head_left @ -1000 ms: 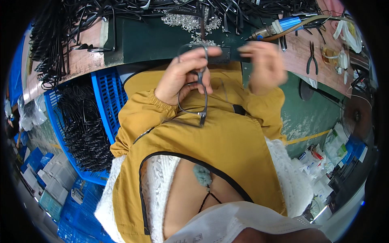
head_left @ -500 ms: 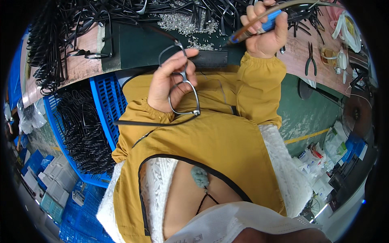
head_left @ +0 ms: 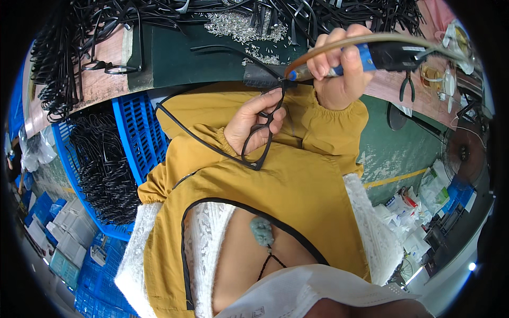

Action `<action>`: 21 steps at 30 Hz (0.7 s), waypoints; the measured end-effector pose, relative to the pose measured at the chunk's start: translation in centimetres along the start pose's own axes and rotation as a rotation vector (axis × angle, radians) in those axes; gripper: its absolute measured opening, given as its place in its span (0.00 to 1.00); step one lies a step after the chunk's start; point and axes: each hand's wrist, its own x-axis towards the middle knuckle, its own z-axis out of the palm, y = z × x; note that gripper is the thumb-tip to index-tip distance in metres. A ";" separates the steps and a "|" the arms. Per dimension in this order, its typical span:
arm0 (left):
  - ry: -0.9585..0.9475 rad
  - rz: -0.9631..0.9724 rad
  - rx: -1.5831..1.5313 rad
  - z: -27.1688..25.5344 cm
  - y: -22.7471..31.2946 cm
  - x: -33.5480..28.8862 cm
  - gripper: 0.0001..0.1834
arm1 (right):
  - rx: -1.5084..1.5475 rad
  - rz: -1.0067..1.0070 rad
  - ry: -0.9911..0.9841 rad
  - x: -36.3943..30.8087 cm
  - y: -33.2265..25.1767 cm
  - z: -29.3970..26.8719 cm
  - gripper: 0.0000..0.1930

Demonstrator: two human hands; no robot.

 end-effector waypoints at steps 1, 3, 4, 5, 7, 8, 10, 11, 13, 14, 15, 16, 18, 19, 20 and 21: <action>-0.026 0.004 0.018 -0.3 0.0 0.1 0.11 | 0.036 -0.021 0.027 -0.3 0.0 0.3 0.16; -0.102 0.024 -0.005 -0.7 0.0 0.2 0.08 | 0.053 -0.031 0.019 -0.4 0.0 1.0 0.18; -0.136 0.037 -0.021 -0.8 0.0 0.2 0.07 | 0.073 -0.044 0.024 -0.4 0.0 1.4 0.19; -0.122 0.034 -0.025 -0.9 0.0 0.2 0.07 | 0.026 -0.061 0.014 -0.3 0.0 1.7 0.17; -0.156 0.020 -0.040 -1.0 0.1 0.3 0.07 | -0.072 -0.052 0.044 -0.2 0.0 2.3 0.09; -0.137 0.020 -0.024 -1.1 0.2 0.4 0.07 | -0.119 -0.066 0.007 -0.2 0.1 2.4 0.07; -0.186 0.001 -0.012 -1.3 0.4 0.5 0.08 | -0.072 -0.013 0.049 -0.2 0.5 2.5 0.10; -0.216 -0.002 -0.027 -1.4 0.4 0.6 0.08 | -0.017 0.000 0.037 -0.3 0.7 2.5 0.11; -0.189 -0.016 -0.054 -1.6 0.3 0.9 0.09 | 0.036 -0.003 -0.001 -0.2 0.9 2.0 0.12; -0.184 -0.010 -0.022 -1.6 0.3 1.0 0.10 | 0.070 0.019 -0.008 -0.1 0.9 1.6 0.11; -0.141 -0.005 0.009 -1.7 0.1 1.1 0.11 | 0.103 0.035 -0.030 0.1 0.9 1.1 0.11; -0.148 0.004 0.025 -1.6 0.1 1.1 0.12 | 0.123 0.060 -0.060 0.3 0.8 0.6 0.10; -0.129 -0.009 0.097 -1.5 0.4 0.7 0.18 | 0.277 0.101 0.013 1.3 0.7 -0.6 0.08; -0.145 -0.012 0.122 -1.3 0.7 0.3 0.21 | 0.198 0.043 0.075 2.2 0.7 -1.4 0.07; -0.207 0.042 0.120 -1.1 1.1 0.1 0.23 | 0.121 -0.014 0.139 2.9 0.8 -2.0 0.06; -0.269 0.093 0.118 -0.9 1.7 -0.4 0.25 | 0.039 -0.067 0.207 3.6 1.1 -2.6 0.06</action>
